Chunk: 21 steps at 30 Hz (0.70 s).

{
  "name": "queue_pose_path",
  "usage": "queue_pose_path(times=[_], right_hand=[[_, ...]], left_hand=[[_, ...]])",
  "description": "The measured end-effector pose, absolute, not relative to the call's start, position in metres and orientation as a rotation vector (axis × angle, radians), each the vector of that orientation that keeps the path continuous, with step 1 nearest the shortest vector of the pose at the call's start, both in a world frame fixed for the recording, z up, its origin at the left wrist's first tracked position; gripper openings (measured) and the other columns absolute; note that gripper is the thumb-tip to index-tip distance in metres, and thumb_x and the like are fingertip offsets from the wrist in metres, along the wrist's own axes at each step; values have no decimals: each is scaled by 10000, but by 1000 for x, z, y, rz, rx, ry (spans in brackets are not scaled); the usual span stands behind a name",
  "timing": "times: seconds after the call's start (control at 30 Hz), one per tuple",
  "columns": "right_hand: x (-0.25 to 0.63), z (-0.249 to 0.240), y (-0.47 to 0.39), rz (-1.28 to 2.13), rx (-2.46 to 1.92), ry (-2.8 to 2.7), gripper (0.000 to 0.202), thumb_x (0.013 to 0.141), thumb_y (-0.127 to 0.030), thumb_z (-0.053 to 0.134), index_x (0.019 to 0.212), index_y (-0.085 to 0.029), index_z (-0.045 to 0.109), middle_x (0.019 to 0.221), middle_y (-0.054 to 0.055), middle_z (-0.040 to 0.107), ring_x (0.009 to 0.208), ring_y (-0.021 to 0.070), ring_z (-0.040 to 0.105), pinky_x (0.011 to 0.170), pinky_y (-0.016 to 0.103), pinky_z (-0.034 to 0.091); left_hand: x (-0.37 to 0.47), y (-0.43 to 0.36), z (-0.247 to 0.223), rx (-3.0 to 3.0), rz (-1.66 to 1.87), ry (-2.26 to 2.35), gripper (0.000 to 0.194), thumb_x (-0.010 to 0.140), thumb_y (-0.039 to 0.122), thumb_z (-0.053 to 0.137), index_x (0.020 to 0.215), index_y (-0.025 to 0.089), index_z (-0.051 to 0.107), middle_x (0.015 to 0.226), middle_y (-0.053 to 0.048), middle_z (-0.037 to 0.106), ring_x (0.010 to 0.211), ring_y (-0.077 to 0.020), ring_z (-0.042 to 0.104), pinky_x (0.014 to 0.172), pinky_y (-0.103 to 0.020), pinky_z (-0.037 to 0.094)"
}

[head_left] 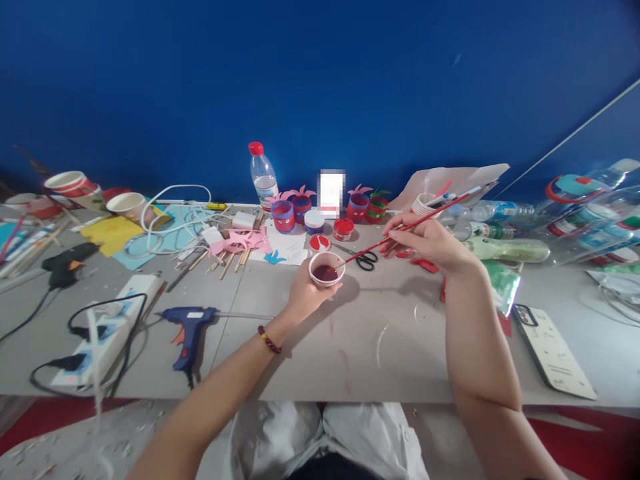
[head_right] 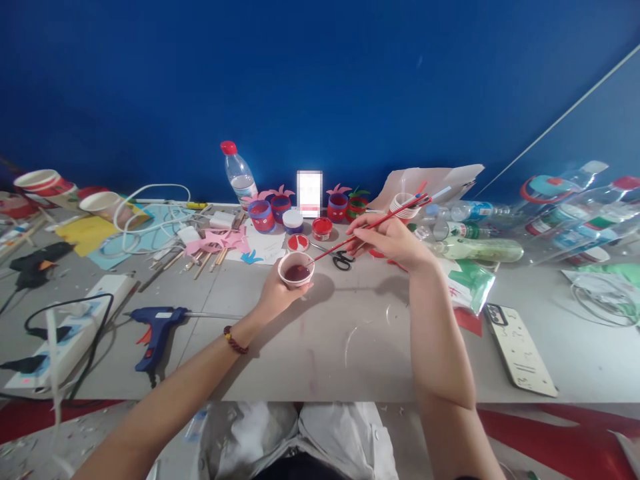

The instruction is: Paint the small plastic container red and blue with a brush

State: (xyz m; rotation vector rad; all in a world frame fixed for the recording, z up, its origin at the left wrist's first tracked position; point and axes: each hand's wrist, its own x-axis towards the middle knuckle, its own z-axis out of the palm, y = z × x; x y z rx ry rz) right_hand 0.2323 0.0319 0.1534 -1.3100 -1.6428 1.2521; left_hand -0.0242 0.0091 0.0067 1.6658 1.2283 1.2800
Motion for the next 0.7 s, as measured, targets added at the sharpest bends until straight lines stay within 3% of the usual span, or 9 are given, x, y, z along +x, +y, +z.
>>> queue_pose_path(times=[0.2, 0.47, 0.7], right_hand=[[199, 145, 28, 1089, -1297, -1846, 231, 909, -448, 611, 855, -223, 623, 857, 49, 761, 781, 182, 728, 757, 344, 589], [177, 143, 24, 1012, -1296, -1978, 152, 926, -342, 552, 853, -218, 601, 783, 38, 740, 693, 163, 679, 622, 295, 518], [165, 140, 23, 757, -1323, -2128, 242, 931, -254, 490, 730, -204, 615, 823, 32, 707, 716, 156, 623, 693, 311, 435]], left_hand=[[-25, 9, 10, 1700, 1297, 1195, 556, 667, 243, 841, 1156, 231, 577, 1120, -64, 669, 1030, -246, 664, 919, -430, 542], [-25, 9, 10, 1714, 1296, 1202, 548, 668, 243, 843, 1149, 230, 582, 1105, -55, 668, 1010, -236, 663, 889, -404, 547], [-26, 9, 13, 1725, 1277, 1189, 533, 681, 239, 829, 1152, 216, 582, 1114, -65, 665, 1021, -242, 659, 896, -408, 538]])
